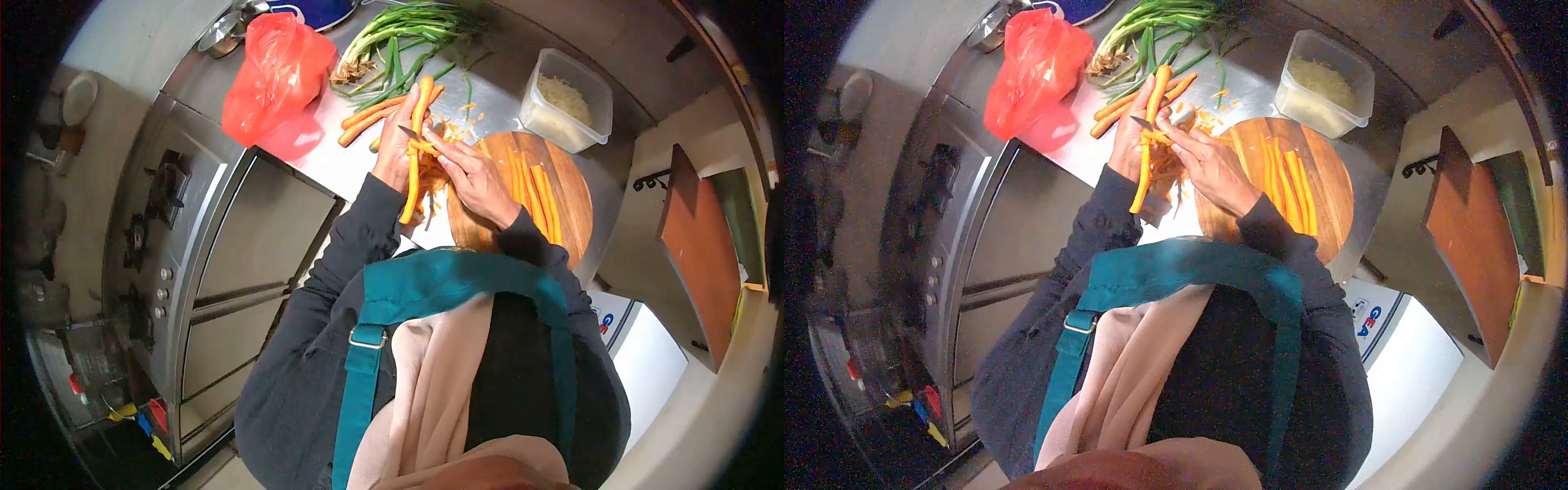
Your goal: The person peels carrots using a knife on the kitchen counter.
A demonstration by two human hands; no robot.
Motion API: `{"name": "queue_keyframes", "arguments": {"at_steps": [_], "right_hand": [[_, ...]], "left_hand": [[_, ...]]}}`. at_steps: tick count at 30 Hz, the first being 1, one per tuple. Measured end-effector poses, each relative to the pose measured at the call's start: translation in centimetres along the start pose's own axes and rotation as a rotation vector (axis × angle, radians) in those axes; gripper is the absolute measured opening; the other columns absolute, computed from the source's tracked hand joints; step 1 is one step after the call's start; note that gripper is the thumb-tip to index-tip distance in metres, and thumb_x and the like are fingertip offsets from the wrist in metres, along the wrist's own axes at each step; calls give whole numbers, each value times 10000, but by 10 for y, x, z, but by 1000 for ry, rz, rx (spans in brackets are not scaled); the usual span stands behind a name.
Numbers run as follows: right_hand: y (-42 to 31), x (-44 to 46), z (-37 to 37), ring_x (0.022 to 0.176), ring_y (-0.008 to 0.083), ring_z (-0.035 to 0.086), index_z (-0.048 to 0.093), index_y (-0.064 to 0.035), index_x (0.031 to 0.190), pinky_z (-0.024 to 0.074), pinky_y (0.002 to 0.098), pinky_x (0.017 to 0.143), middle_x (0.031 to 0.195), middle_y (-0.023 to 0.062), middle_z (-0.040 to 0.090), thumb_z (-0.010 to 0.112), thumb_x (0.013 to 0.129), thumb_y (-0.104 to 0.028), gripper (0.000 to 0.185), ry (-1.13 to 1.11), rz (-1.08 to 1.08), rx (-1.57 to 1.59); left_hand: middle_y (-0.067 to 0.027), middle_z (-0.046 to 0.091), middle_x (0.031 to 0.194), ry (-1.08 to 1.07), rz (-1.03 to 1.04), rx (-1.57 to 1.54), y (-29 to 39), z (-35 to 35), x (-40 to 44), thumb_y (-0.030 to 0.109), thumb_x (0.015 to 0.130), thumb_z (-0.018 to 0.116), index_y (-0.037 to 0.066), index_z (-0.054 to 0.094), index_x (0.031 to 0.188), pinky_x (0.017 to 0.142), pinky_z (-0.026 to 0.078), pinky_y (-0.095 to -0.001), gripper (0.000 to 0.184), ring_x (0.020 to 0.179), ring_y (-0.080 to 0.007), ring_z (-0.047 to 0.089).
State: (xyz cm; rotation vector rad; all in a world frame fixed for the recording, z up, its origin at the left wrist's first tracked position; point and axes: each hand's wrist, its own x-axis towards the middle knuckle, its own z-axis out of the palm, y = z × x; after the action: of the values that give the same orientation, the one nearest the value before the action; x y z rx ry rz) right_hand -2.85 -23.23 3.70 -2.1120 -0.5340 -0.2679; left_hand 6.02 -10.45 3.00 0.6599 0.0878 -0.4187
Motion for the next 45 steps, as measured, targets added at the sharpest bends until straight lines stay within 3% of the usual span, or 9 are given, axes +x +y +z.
{"name": "queue_keyframes", "arguments": {"at_steps": [7,9,17,29,32,34,37,40,45], "right_hand": [[2,9,-1,660,296,506,422,-213,1292,427,369,624,727,141,451,461,873,-109,433,22,-15,-126],[6,15,-6,663,287,506,423,-218,1292,428,368,623,725,136,448,463,872,-112,434,42,-18,-112],[-1,11,-4,678,281,512,408,-220,1301,437,380,619,730,128,459,457,873,-120,442,-86,0,-130],[28,33,-11,704,343,549,397,-220,1304,452,391,634,795,147,528,450,874,-132,442,91,6,-185],[33,34,-12,737,356,568,381,-162,1311,454,401,657,858,170,568,461,871,-161,446,138,-106,-137],[22,29,-12,805,369,575,380,-81,1296,450,414,697,928,213,583,481,865,-200,458,4,139,-32],[13,34,-16,853,383,570,355,-27,1292,445,421,717,930,243,586,500,858,-236,503,-25,192,-17],[29,39,-13,866,387,568,312,-30,1311,448,412,717,918,237,594,505,856,-229,533,115,16,-91],[31,41,-17,839,378,574,358,-15,1272,451,401,708,887,216,607,519,850,-232,501,75,69,-24]], "left_hand": [[30,494,602,88,-15,3,2,-3,-5,320,863,552,82,563,1014,361,411,-191,282,437,-45,454],[32,496,617,-106,-59,-11,0,-9,-8,314,866,550,98,566,1010,377,413,-187,260,486,-36,477],[38,504,632,16,-1,6,2,1,-13,355,852,559,116,560,1030,437,437,-176,298,522,-47,503],[34,464,649,84,-62,77,-2,7,-26,309,903,482,101,519,977,329,306,-137,223,408,-27,368],[10,469,641,71,-80,22,-8,1,-21,275,913,469,71,486,971,321,324,-148,213,402,-50,389],[0,470,638,66,-68,32,-7,2,-21,272,916,460,69,482,978,324,334,-148,213,411,-51,404],[-22,473,626,61,-51,69,-6,1,-19,275,924,441,65,476,994,342,363,-141,224,442,-51,442],[-19,477,627,12,-111,63,-7,-2,-20,284,921,444,64,473,1003,343,367,-139,237,439,-49,438],[-36,493,647,35,-133,3,-9,-3,-26,287,921,443,50,495,948,344,367,-135,245,446,-50,442]]}}
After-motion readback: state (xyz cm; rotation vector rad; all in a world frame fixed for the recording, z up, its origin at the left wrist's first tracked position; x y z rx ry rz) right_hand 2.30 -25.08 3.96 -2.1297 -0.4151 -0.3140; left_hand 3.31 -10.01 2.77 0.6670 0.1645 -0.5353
